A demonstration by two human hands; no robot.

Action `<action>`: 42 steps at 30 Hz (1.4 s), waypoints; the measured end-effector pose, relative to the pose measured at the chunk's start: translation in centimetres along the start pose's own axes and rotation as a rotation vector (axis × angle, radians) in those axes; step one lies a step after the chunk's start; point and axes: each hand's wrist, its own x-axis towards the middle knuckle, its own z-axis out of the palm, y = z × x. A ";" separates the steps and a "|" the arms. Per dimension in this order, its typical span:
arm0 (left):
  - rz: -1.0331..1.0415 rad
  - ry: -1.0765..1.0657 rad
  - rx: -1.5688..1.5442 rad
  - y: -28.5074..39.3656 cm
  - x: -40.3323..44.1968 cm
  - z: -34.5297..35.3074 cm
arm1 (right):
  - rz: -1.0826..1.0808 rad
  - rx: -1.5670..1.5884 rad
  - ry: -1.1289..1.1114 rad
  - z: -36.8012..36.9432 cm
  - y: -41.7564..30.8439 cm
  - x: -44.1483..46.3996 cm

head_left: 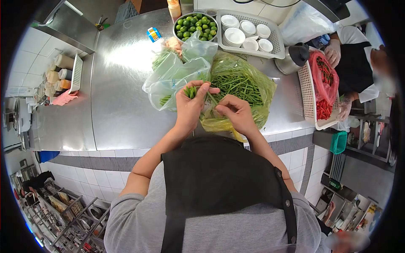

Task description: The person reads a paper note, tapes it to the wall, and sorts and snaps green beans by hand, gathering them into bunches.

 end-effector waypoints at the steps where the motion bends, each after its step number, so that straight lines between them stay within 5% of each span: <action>1: 0.001 0.003 0.001 -0.1 0.0 -0.1 | -0.102 0.050 0.043 0.0 -0.5 -0.1; 6: -0.095 -0.044 -0.050 0.1 -0.4 -0.8 | -0.244 0.257 0.213 -2.1 -0.6 1.2; 9: -0.289 -0.127 -0.177 -0.5 0.0 -1.9 | -0.039 0.078 0.273 -5.2 1.5 1.5; 11: -0.456 -0.154 -0.290 -1.5 0.6 -2.4 | 0.086 -0.548 0.136 -6.3 3.0 1.6; 15: -0.714 -0.245 -0.651 -3.5 0.8 -3.1 | -0.070 -0.806 0.018 -5.0 4.5 0.3; 19: -0.734 -0.269 -0.761 -4.0 0.8 -3.1 | 0.059 -1.078 -0.028 -3.6 5.3 -0.2; 24: -0.624 -0.220 -0.490 -2.6 0.2 -1.9 | 0.040 -1.105 -0.013 -3.5 4.9 0.2; 30: -0.454 -0.154 -0.273 -2.9 -0.2 -1.7 | 0.048 -0.651 0.185 -3.9 2.3 1.0; 32: -0.407 -0.149 -0.173 -2.5 -0.5 -1.4 | -0.022 -0.107 0.214 -3.2 1.3 1.0; 36: -0.276 -0.185 0.209 -1.7 -0.5 -0.3 | -0.021 0.067 0.091 -2.3 -0.9 0.7; 42: -0.057 -0.287 0.283 -2.7 0.1 -1.3 | -0.002 0.244 0.136 -2.1 0.1 1.1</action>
